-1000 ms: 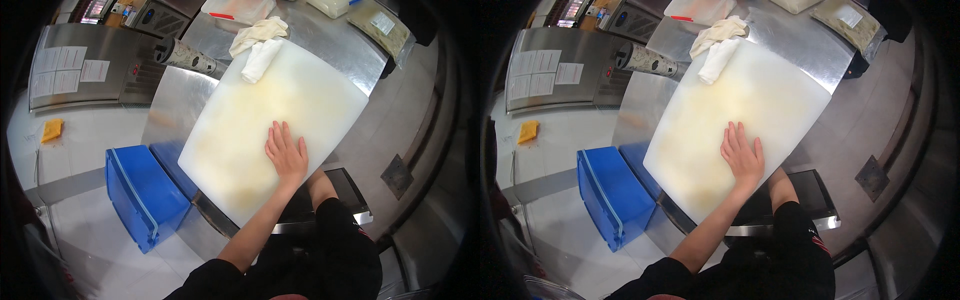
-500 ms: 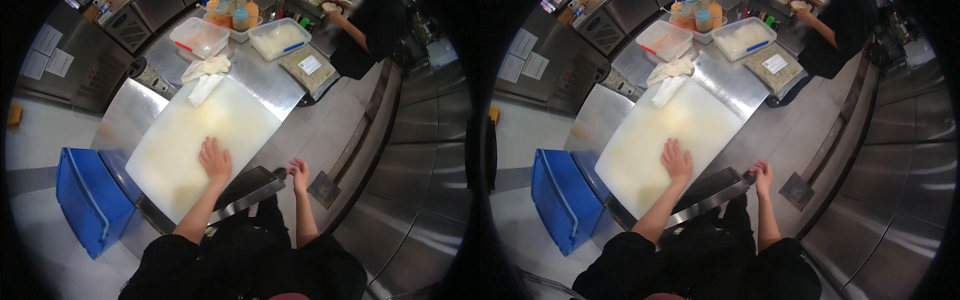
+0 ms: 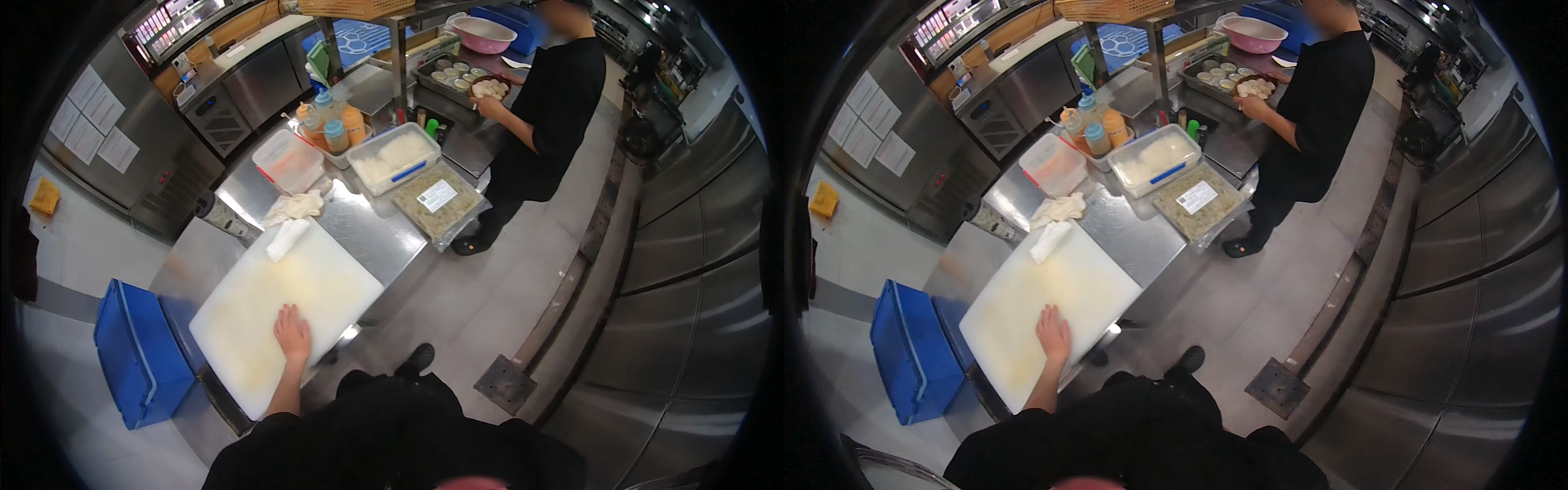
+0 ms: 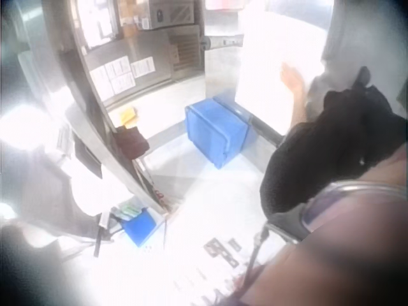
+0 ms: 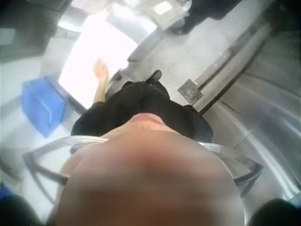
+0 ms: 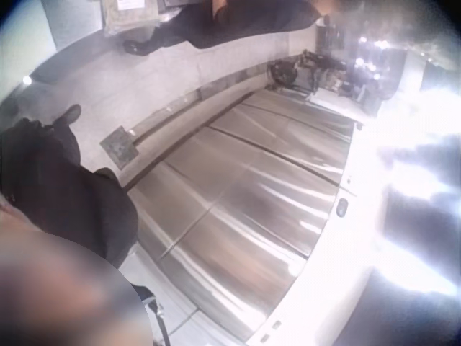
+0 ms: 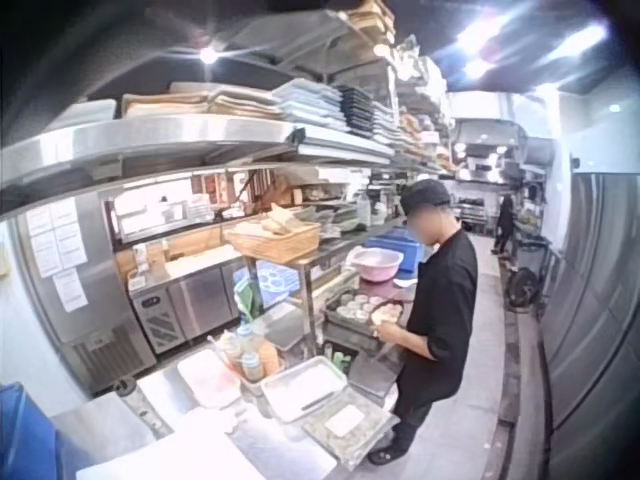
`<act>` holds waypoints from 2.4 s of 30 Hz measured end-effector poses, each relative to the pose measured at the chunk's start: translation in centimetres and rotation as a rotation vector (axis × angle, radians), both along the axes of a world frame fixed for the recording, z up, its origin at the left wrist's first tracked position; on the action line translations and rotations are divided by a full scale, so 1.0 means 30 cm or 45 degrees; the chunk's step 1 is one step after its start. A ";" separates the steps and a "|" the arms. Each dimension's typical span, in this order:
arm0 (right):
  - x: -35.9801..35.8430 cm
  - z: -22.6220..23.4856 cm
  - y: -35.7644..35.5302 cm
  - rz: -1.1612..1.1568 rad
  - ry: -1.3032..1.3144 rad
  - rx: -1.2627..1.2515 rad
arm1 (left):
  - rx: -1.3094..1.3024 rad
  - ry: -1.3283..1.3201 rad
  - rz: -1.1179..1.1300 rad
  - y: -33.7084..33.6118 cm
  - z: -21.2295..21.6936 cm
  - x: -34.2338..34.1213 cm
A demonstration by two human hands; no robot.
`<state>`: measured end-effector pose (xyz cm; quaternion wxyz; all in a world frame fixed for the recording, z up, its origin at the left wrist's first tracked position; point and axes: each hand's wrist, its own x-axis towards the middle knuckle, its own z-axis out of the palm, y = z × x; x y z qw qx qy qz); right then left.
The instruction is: The person assembles a food tray by placing sliced carrots, yellow cheese, and green vegetables into a metal tray. They then add small round items from a container and arrange them neatly. The tray is moved to another station and placed on a shelf.
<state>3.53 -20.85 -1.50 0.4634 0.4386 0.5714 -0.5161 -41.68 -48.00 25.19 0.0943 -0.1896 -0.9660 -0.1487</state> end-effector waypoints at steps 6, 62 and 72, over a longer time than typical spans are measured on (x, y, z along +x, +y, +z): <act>-0.161 0.123 0.254 -0.717 -0.089 -0.204 | 0.062 -0.379 0.440 0.149 0.052 -0.174; -2.005 1.006 0.361 0.208 1.648 0.707 | 1.056 -0.417 0.511 0.260 0.037 -0.226; -1.568 0.970 0.449 -0.032 1.391 0.902 | 0.355 -0.855 0.435 0.336 -0.015 -0.708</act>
